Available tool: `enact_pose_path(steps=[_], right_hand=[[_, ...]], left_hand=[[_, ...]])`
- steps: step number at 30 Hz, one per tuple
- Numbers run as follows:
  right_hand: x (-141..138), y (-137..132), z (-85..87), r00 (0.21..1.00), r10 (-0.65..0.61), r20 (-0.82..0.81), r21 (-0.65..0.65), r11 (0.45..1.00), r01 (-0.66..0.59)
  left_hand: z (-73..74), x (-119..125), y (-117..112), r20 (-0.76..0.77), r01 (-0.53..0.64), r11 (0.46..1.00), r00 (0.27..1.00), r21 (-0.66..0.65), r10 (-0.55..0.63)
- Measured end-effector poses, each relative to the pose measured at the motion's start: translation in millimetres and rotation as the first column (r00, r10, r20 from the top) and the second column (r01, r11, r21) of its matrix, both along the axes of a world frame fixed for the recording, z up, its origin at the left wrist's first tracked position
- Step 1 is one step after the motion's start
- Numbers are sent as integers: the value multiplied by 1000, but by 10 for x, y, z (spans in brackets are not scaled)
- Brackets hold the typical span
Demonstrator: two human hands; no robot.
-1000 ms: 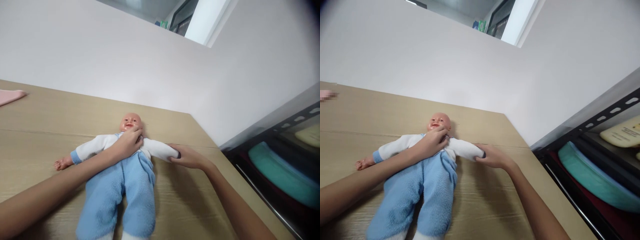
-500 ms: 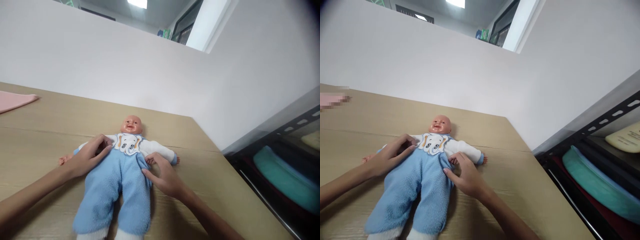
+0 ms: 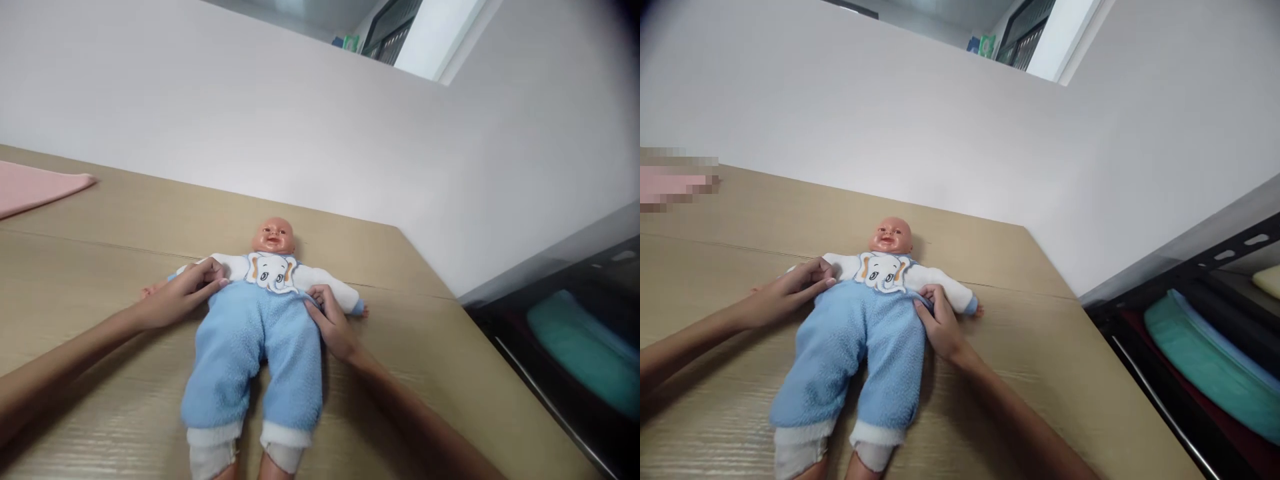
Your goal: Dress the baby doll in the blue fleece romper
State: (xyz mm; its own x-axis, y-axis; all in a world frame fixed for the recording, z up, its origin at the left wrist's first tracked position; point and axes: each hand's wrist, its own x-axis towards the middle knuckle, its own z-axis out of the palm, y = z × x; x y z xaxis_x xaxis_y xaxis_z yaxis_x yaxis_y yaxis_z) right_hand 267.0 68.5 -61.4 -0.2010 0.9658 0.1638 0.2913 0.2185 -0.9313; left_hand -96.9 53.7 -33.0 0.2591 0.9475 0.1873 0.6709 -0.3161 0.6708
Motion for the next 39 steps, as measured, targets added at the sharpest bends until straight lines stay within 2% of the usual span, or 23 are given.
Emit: enact_pose_path(steps=[3, 6, 8, 10, 13, 16, 19, 22, 24, 26, 29, 32, 36, 39], right_hand=[[22, -55, -48, 974, -123, 188, 147, 984, 96], [21, -142, -45, 966, -174, 193, 167, 976, 143], [17, -312, 12, 966, -195, 170, 182, 970, 163], [22, -618, 99, 971, -167, 173, 215, 968, 128], [73, -1246, 173, 966, -15, 257, 231, 972, -46], [151, -1818, 28, 916, 107, 386, 184, 965, -190], [189, -2139, -274, 890, 136, 436, 119, 971, -207], [144, -2250, -458, 898, 89, 431, 135, 978, -162], [74, -2272, -448, 907, 36, 420, 203, 970, -133], [-6, -2286, -374, 914, -25, 406, 286, 953, -101], [-85, -2312, -271, 919, -106, 380, 373, 927, -47], [-86, -2332, -260, 912, -147, 382, 425, 905, -32], [-5, -2327, -304, 892, -146, 428, 435, 898, -62], [108, -2296, -267, 880, -112, 461, 433, 894, -113]], left_hand=[[-52, 29, 14, -62, -4, 1000, 998, 23, 6], [-70, 94, 36, -107, -16, 991, 994, 130, 30], [-36, 135, 5, -72, -55, 987, 995, 153, 67], [37, 180, -128, -30, -130, 975, 990, 178, 138], [150, 313, -607, -3, -222, 948, 974, 227, 228], [107, 549, -1343, 21, -291, 938, 956, 191, 292], [-160, 781, -2016, 36, -334, 926, 942, 177, 333], [-473, 891, -2367, 54, -285, 944, 959, 168, 279], [-593, 895, -2433, 52, -264, 954, 964, 145, 260], [-623, 866, -2429, 65, -257, 956, 966, 139, 250], [-573, 808, -2391, 119, -235, 961, 968, 143, 219], [-515, 752, -2364, 136, -198, 969, 974, 145, 179], [-480, 660, -2337, 42, -148, 964, 989, 219, 142], [-460, 569, -2336, -63, -124, 946, 987, 298, 149]])
